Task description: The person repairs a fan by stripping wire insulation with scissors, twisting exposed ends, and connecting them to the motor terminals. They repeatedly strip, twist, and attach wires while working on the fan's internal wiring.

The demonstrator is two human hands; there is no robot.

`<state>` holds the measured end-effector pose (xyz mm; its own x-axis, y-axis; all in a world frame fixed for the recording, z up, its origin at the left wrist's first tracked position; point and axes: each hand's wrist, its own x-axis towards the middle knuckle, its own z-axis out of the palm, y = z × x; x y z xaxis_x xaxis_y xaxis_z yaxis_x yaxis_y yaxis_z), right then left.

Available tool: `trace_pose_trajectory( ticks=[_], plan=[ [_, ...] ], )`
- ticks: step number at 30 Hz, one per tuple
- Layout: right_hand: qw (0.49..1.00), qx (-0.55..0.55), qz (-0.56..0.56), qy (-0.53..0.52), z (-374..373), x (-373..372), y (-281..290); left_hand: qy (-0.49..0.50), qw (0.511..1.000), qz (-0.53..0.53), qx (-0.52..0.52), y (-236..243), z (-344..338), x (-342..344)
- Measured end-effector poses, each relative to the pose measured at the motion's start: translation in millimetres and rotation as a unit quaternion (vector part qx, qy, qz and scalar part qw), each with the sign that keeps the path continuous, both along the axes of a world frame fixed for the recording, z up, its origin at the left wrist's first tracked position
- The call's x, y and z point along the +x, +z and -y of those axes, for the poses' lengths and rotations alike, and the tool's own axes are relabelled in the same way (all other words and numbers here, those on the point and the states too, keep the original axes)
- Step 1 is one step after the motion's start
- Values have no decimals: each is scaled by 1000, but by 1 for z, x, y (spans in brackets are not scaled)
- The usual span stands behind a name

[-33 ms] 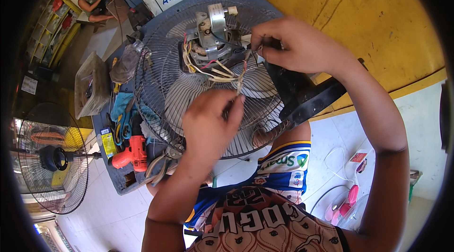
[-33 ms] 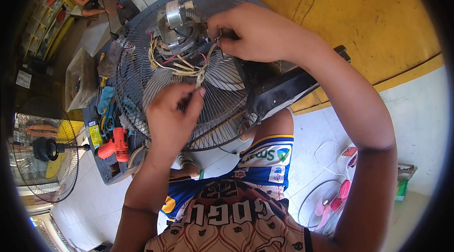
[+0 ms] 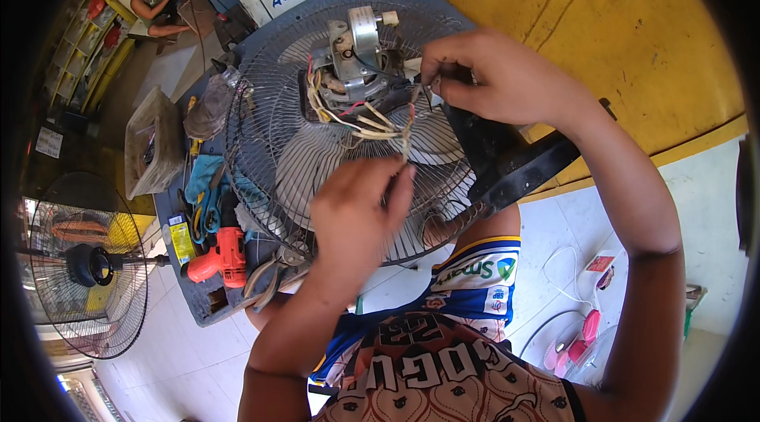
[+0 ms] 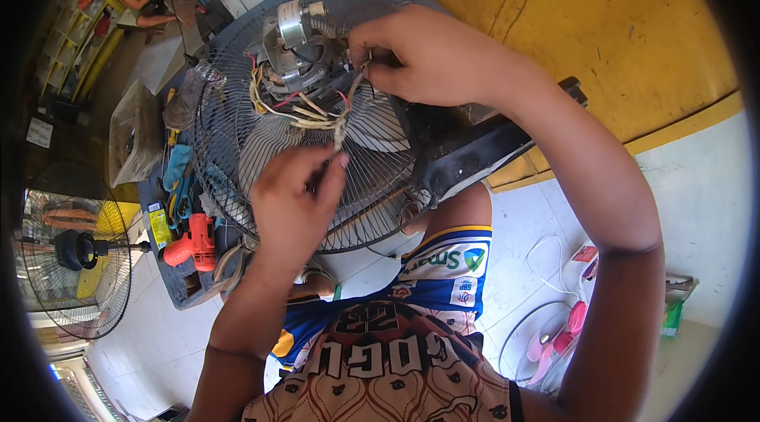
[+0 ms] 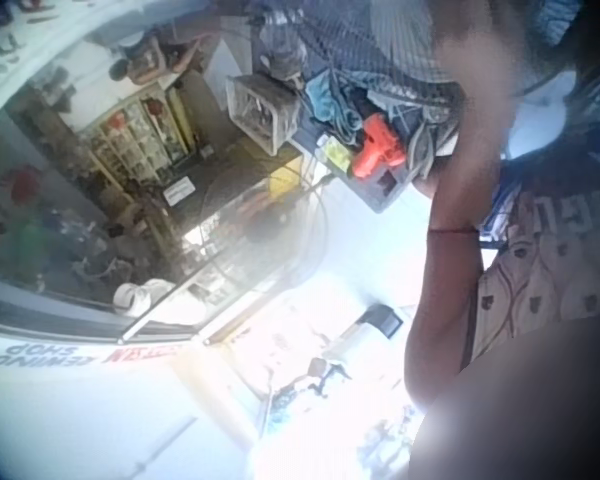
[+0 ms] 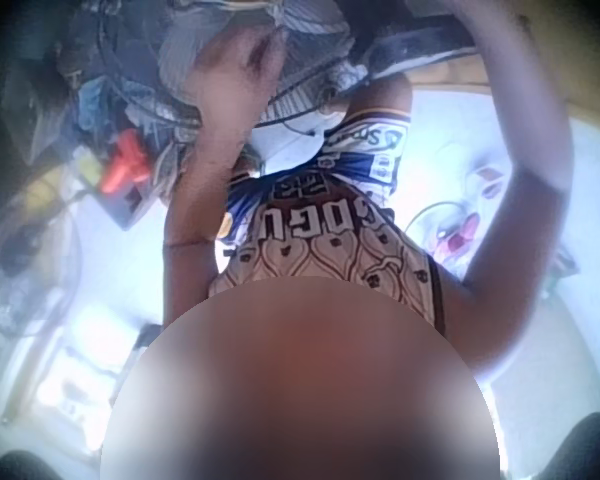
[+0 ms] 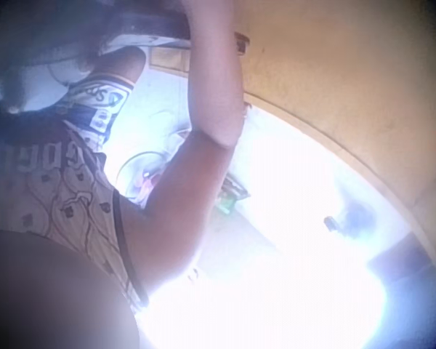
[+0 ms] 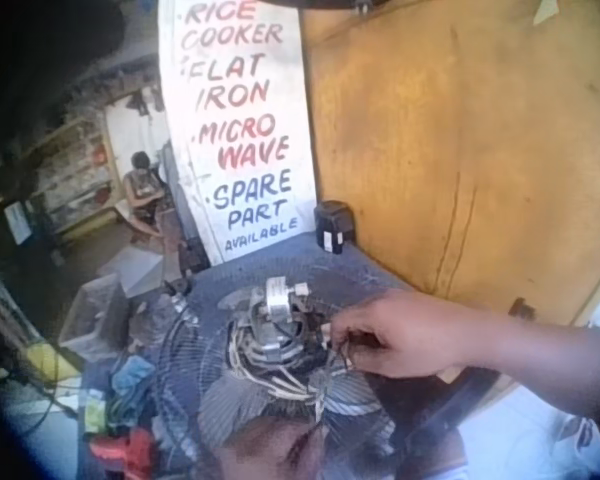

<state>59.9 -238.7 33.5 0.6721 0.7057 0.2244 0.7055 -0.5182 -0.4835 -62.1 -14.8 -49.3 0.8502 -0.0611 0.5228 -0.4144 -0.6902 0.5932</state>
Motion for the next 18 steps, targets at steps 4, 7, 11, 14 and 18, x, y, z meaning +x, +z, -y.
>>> trace_pose_trajectory(
  ticks=[4, 7, 11, 14, 18],
  plan=[
    [999, -34, -31, -15, -5, -13, 2, -34, 997, 52, 55, -11, 8, -7],
    [999, -9, -26, 18, -14, -13, -5, -49, 994, 23, 92, -10, 6, -8],
    [985, 45, -167, -5, -16, -5, -15, -46, 995, 5, 85, -6, -5, -11],
    [966, 130, -221, -28, -16, -1, -21, 48, 995, 28, 85, -4, -24, -5],
    [956, 153, -249, -26, -12, -3, -17, 112, 992, -21, 60, -2, -29, 11]
  ],
)
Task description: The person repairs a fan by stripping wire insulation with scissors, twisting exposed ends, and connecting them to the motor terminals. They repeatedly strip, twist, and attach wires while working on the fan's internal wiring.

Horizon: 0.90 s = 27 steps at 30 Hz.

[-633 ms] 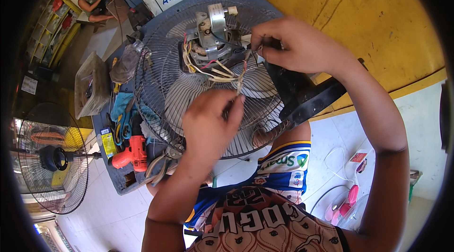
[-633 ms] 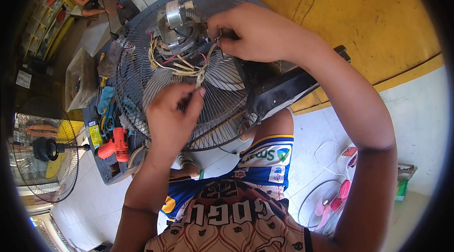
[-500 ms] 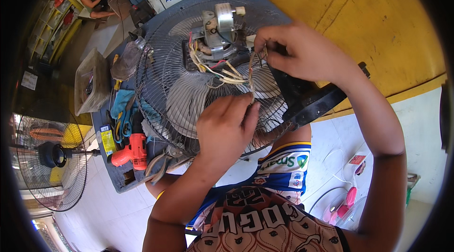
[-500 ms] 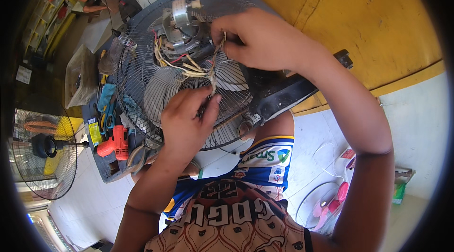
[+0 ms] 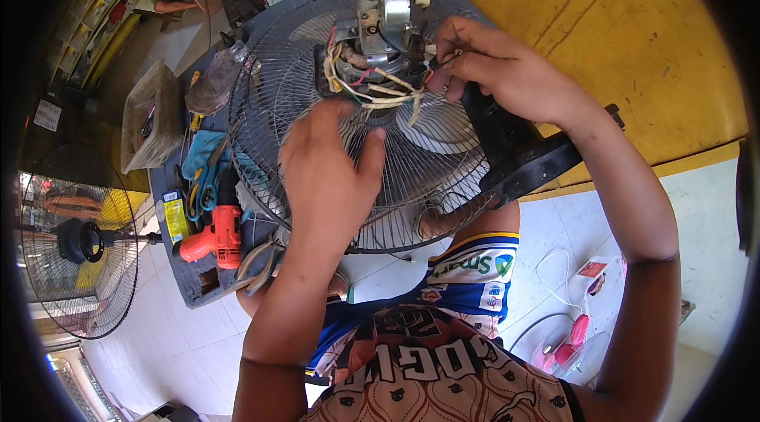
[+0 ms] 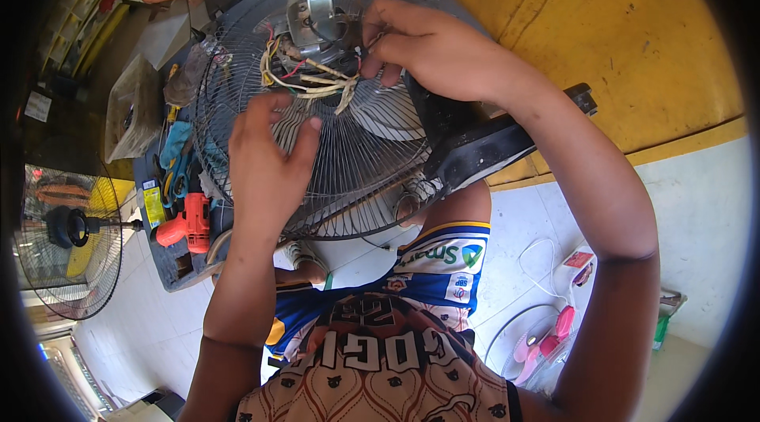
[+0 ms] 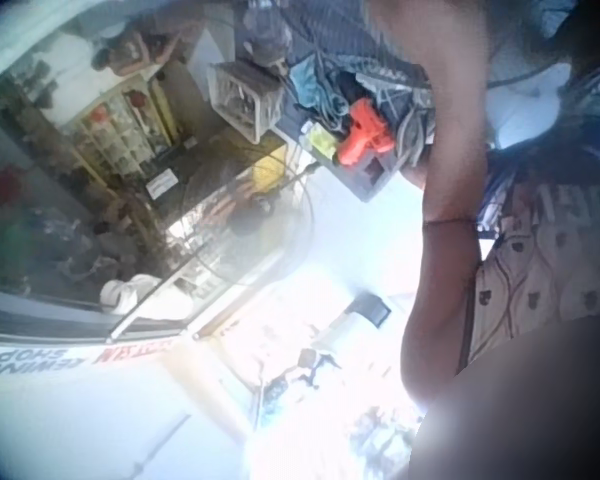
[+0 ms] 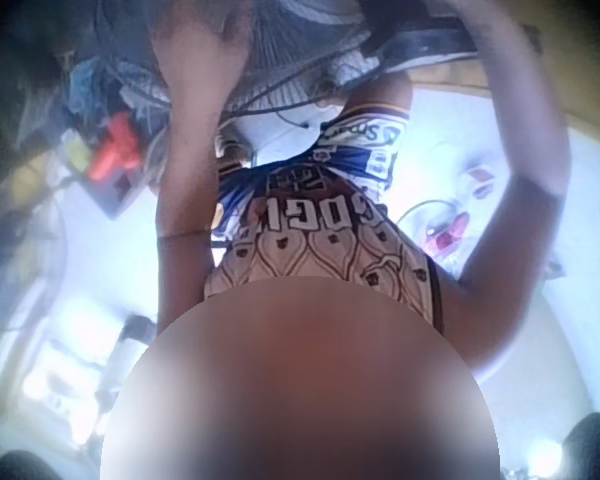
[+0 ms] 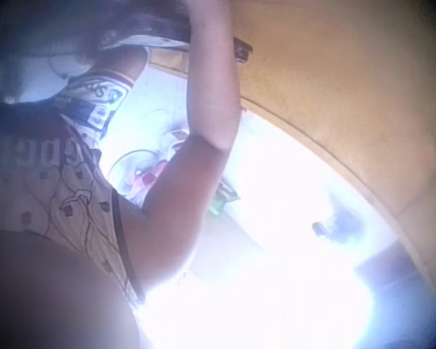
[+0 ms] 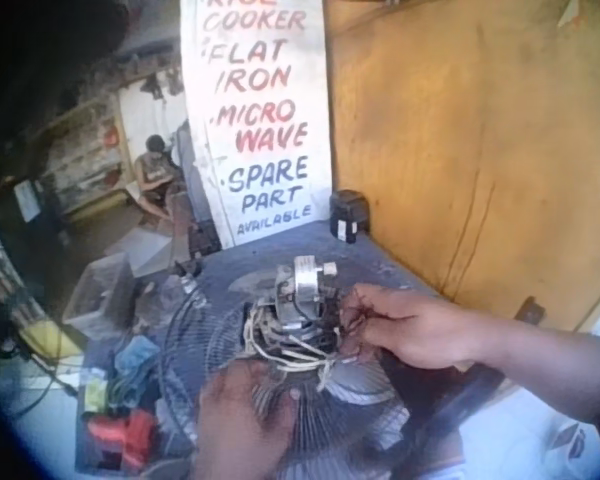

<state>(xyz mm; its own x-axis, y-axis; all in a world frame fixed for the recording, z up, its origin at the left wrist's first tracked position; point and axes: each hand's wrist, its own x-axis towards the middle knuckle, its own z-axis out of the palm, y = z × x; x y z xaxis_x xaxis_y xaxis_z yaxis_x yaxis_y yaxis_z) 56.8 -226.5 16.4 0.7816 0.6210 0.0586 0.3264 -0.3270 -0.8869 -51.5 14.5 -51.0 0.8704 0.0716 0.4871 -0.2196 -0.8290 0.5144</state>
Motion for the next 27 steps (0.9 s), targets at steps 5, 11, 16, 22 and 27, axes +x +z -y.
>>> trace_pose_trajectory(
  ticks=[5, 11, 16, 22, 27],
  plan=[
    [996, 41, -80, -17, 7, 1, 3, -40, 984, -122, -125, 7, 17, 12],
    [989, 123, -76, 42, 6, 9, -16, -62, 982, -100, -151, 7, 2, 1],
    [995, 15, 56, 76, 2, 6, -11, -154, 983, -65, -81, 5, -9, -1],
    [974, -132, 132, 126, -16, -7, -3, -156, 969, -119, -147, 8, -15, 3],
    [979, -99, 116, 137, -21, 2, -9, -178, 976, -86, -86, 9, -23, 15]
  ],
)
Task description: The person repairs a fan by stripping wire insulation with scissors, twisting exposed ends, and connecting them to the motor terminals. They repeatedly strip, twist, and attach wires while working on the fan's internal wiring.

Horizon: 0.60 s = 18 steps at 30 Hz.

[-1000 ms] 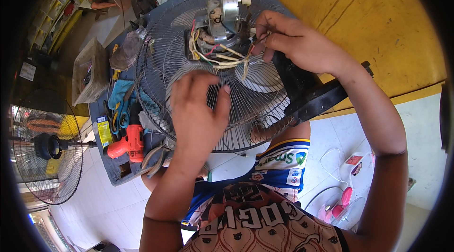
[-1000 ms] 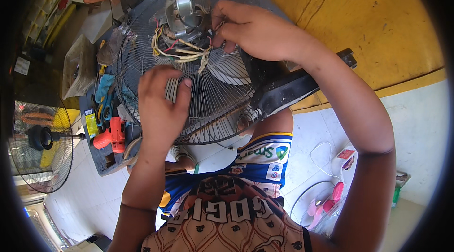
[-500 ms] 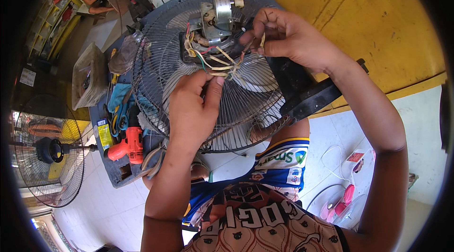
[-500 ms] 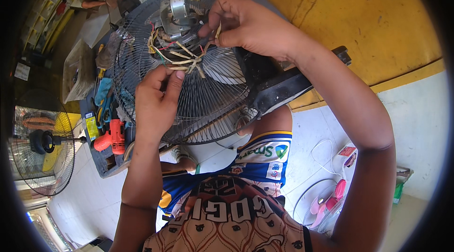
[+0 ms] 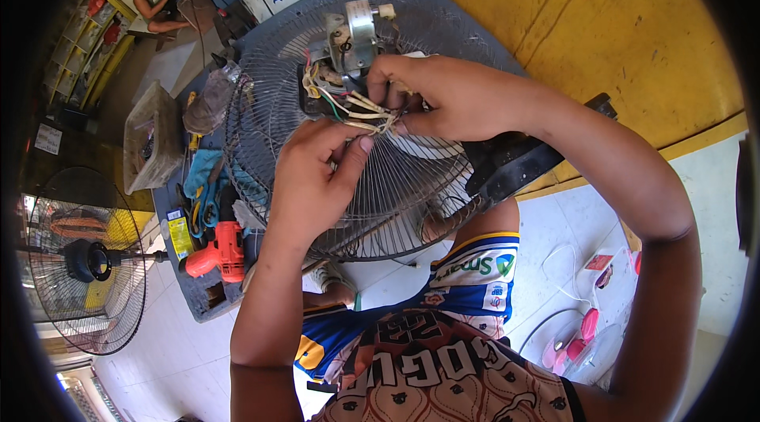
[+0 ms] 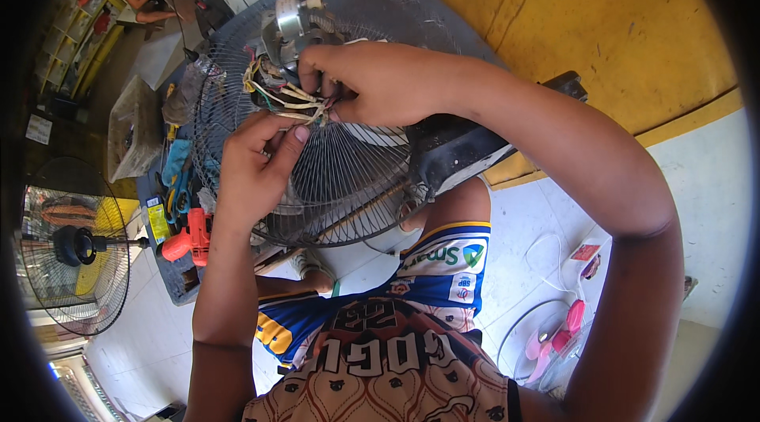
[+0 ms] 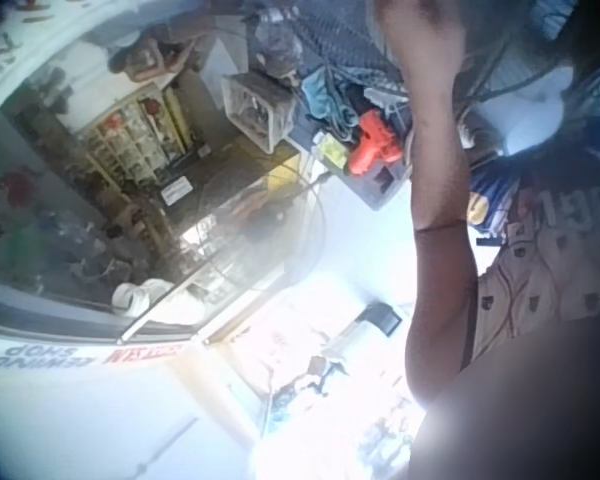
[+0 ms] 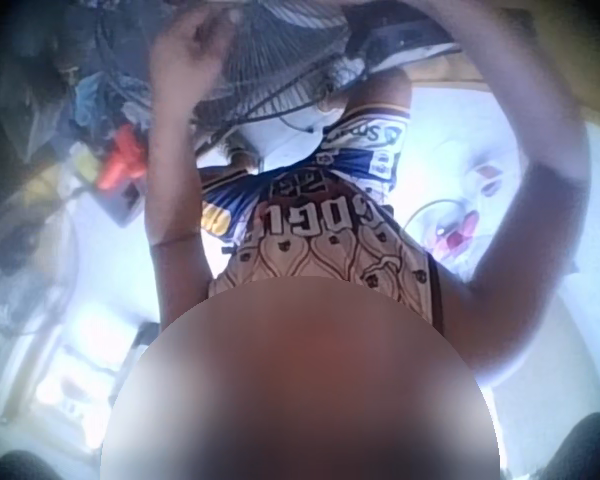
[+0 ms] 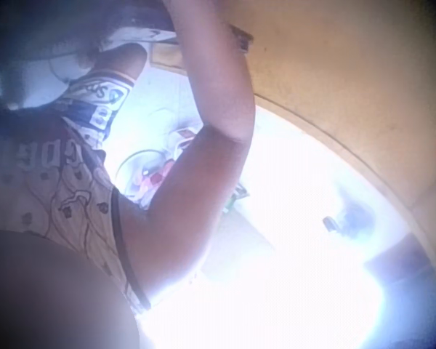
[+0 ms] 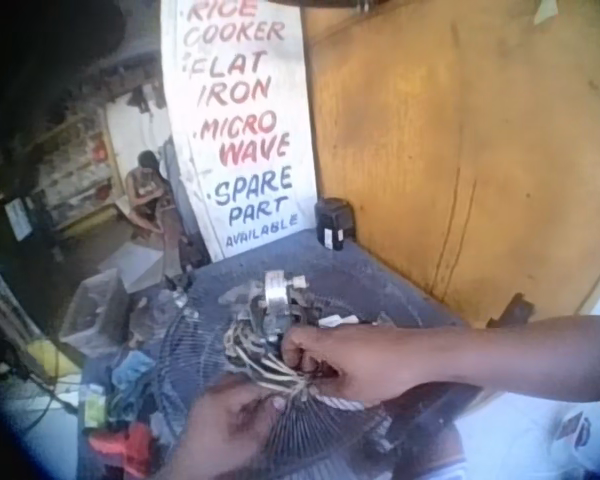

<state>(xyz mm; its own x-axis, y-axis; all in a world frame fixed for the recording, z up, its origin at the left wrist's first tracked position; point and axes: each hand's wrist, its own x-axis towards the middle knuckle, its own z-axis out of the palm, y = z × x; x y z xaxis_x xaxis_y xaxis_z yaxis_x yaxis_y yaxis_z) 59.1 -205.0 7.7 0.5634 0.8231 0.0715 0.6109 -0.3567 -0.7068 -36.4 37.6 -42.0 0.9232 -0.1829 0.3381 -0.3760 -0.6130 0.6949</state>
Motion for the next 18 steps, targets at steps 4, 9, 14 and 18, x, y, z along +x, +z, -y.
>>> trace_pose_trajectory(
  ticks=[4, 9, 14, 18],
  plan=[
    [987, 101, -118, -41, 5, 6, -9, 26, 998, 41, 47, 2, -4, 13],
    [964, 167, -195, -64, 18, 10, -10, 46, 996, -46, -59, 4, 2, 31],
    [961, 185, -184, -92, 17, 13, -6, 63, 991, -102, -66, 7, 4, 36],
    [949, 189, -218, -127, 14, 9, -8, 39, 986, -109, -124, 2, 3, 35]
  ],
)
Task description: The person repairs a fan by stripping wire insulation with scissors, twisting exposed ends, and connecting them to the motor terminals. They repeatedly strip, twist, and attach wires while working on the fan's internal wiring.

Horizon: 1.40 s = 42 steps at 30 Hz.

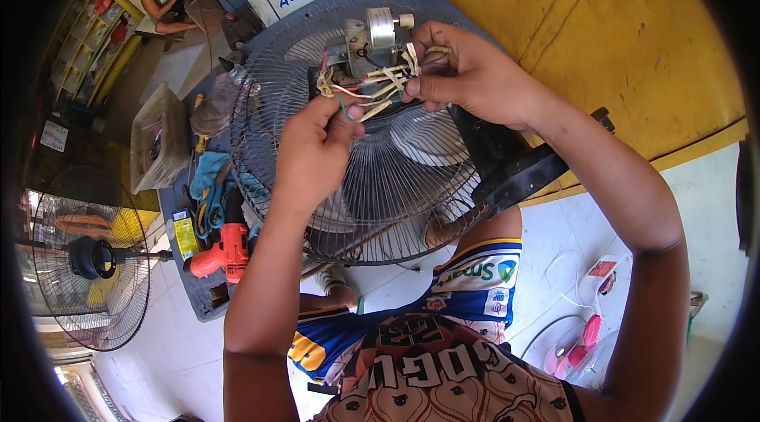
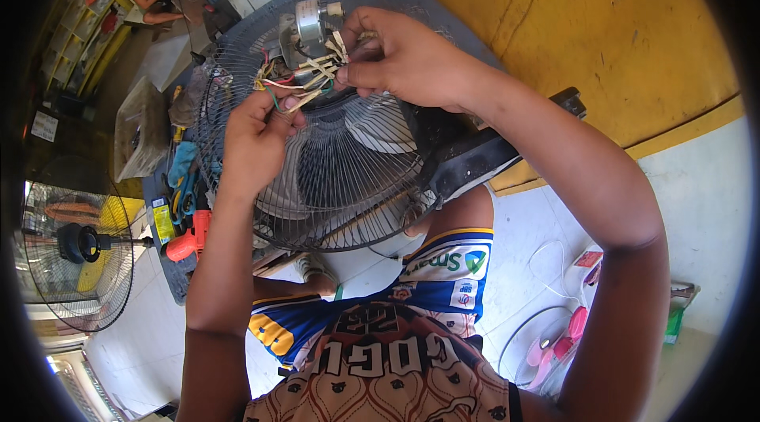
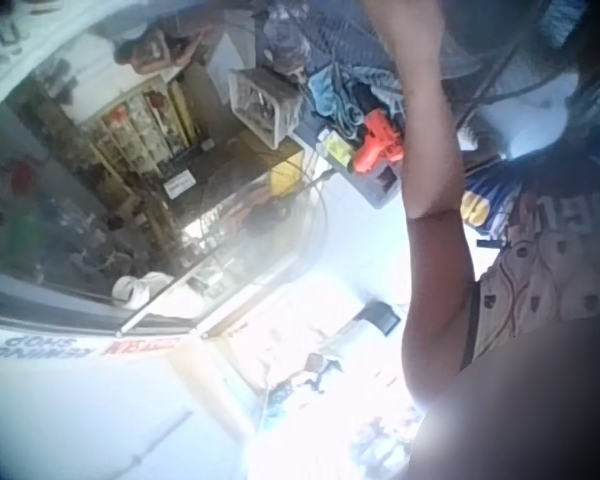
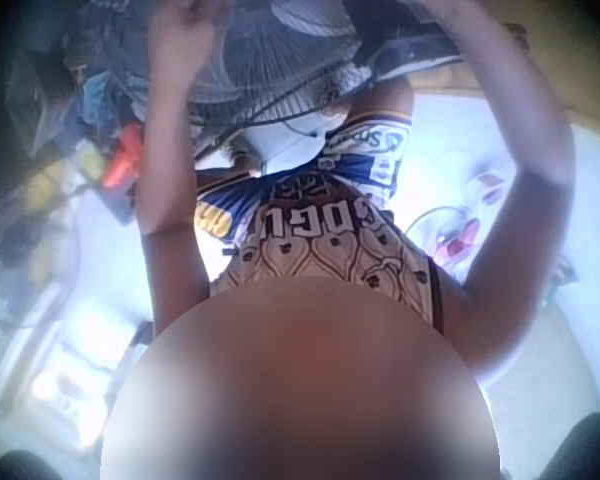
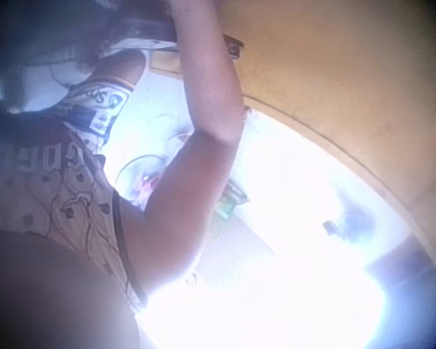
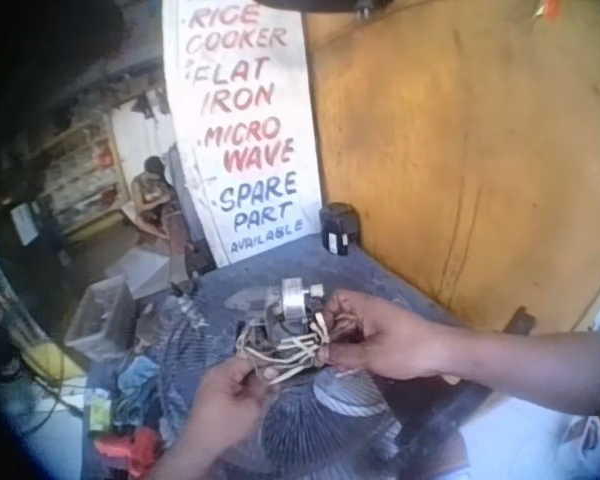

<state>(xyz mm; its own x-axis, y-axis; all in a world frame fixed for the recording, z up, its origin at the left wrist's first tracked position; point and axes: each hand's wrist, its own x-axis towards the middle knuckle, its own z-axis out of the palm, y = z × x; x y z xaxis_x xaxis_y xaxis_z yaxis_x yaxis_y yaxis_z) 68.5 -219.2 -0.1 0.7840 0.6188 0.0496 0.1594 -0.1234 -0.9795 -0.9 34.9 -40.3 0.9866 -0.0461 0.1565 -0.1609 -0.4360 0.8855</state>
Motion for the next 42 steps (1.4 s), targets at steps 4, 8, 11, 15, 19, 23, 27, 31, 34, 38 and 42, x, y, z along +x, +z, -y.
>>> trace_pose_trajectory(
  ticks=[4, 8, 11, 15, 19, 23, 27, 31, 34, 38, 42],
  plan=[
    [1000, 12, -11, 2, -1, -2, -2, 1, 996, -1, -90, -5, -1, -2],
    [1000, 10, -1, -13, -4, -3, -2, -7, 996, 51, 78, 5, -14, -6],
    [1000, 9, -6, 0, -6, -3, -2, -31, 954, 139, 263, 16, -26, -9],
    [1000, -4, 21, 18, -7, -4, -5, -45, 930, 177, 319, 17, -30, -7],
    [1000, -5, 22, 18, -7, -3, -7, 3, 945, 113, 308, 9, -29, -9],
    [1000, -4, 13, 20, -8, -2, -7, 18, 969, 97, 227, 4, -28, -12],
    [998, -4, 59, 0, -9, -5, -9, 11, 980, 84, 179, 8, -23, -13],
    [999, 5, 40, 13, -9, -3, -10, 16, 979, 20, 204, 16, -16, -14],
    [998, -20, 55, 21, -9, -2, -11, -7, 967, -3, 254, 15, -16, -11],
    [998, -22, 60, 25, -10, -3, -11, -32, 998, -6, 61, 4, -29, -2],
    [998, -37, 51, 18, -9, -3, -8, -73, 988, -2, -140, -2, -45, 2]
  ],
)
